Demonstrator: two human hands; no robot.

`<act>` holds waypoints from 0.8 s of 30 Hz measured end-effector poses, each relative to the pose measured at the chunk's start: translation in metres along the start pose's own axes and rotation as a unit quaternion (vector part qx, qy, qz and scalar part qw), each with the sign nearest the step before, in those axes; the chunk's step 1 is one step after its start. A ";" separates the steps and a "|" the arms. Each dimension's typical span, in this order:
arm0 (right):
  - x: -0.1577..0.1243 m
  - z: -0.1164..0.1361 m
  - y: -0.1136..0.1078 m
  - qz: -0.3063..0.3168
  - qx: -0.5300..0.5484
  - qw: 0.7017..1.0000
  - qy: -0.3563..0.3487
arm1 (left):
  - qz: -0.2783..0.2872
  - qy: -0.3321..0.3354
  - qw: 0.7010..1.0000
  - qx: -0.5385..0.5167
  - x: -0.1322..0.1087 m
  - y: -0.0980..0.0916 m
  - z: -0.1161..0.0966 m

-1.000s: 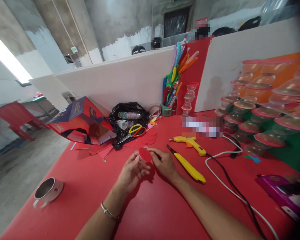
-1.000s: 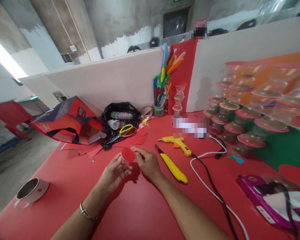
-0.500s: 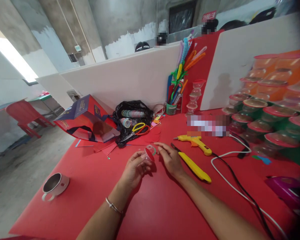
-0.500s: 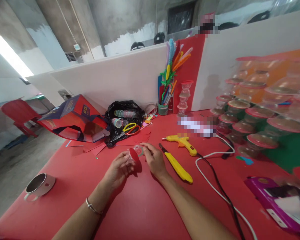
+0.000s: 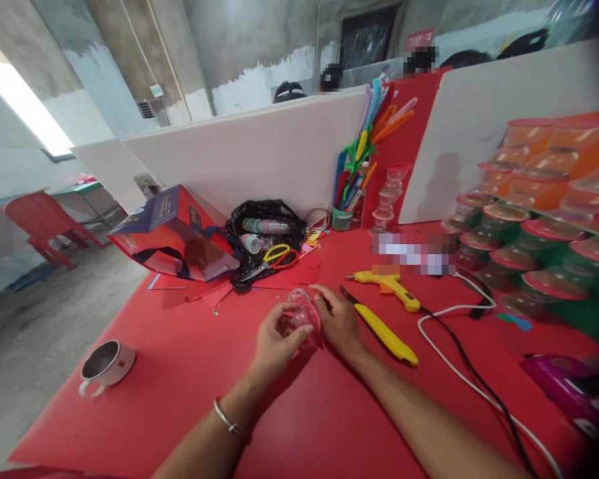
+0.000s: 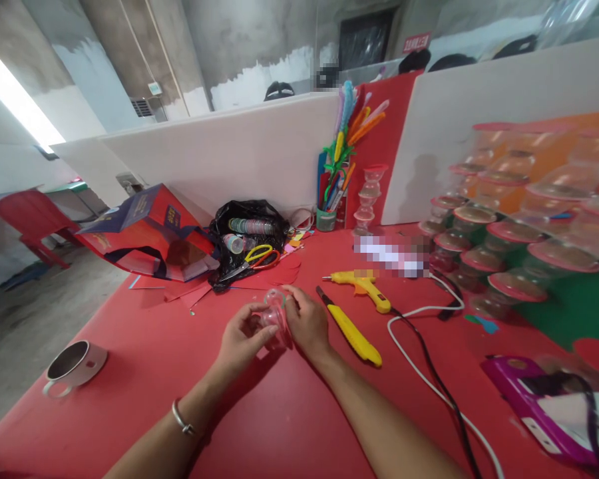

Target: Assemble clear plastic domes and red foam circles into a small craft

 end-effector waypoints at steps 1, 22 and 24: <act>0.000 0.001 0.000 0.003 -0.001 1.000 -0.002 | -0.008 0.019 0.999 0.028 0.000 0.000 -0.002; -0.001 0.007 -0.002 0.020 0.055 0.998 -0.016 | -0.076 0.164 0.943 0.281 -0.007 -0.002 -0.022; -0.001 0.008 -0.005 0.013 0.058 0.998 -0.020 | -0.088 0.168 0.939 0.287 -0.007 -0.004 -0.024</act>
Point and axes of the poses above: each hand's wrist, its own x-axis towards the middle knuckle, its own y-axis out of the palm, z = x × y, the point moved 4 cm from there along x, towards the middle knuckle, and after that the axes turned 5 degrees about z, right-handed, at the moved point
